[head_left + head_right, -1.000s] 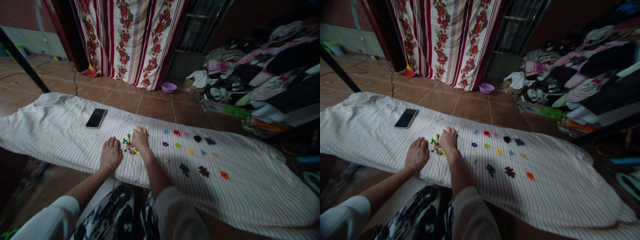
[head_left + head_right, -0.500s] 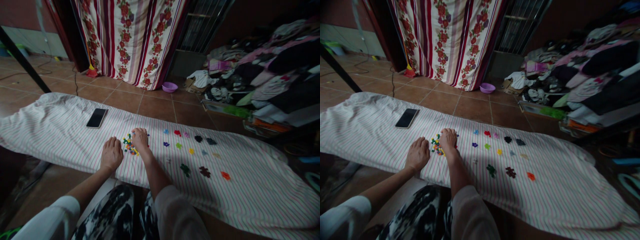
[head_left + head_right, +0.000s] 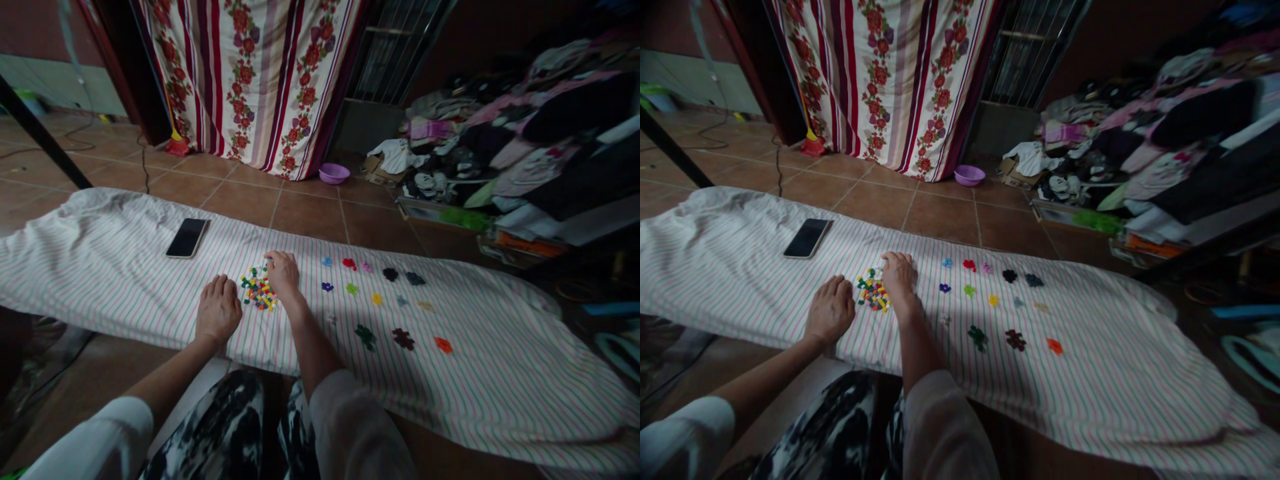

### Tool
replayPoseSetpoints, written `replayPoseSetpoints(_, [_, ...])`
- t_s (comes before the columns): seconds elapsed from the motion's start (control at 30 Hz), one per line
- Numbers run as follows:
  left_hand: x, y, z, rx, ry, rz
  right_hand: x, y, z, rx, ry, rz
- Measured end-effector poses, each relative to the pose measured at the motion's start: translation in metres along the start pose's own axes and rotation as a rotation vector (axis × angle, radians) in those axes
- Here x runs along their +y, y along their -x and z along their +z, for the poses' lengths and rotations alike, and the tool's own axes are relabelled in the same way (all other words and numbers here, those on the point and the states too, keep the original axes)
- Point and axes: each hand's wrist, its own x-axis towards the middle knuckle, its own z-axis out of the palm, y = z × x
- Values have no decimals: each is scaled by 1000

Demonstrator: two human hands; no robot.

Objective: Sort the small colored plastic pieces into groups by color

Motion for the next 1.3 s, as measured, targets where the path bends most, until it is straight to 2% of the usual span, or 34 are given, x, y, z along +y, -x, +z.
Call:
replayPoseSetpoints(0.27, [0, 0, 0, 5, -12, 2, 28, -7, -19, 139, -23, 174])
replayPoseSetpoints(0.63, [1, -1, -2, -10, -26, -2, 89, -11, -43, 319, -121, 393])
replayPoseSetpoints(0.8, [1, 0, 1, 20, -26, 1, 109, -8, -57, 305, -79, 494])
replayPoseSetpoints(1.0, [0, 1, 1, 11, -27, 2, 114, 0, -71, 250, 52, 533])
replayPoseSetpoints(1.3, [0, 0, 1, 1, -11, -13, 119, 5, -63, 178, 50, 510])
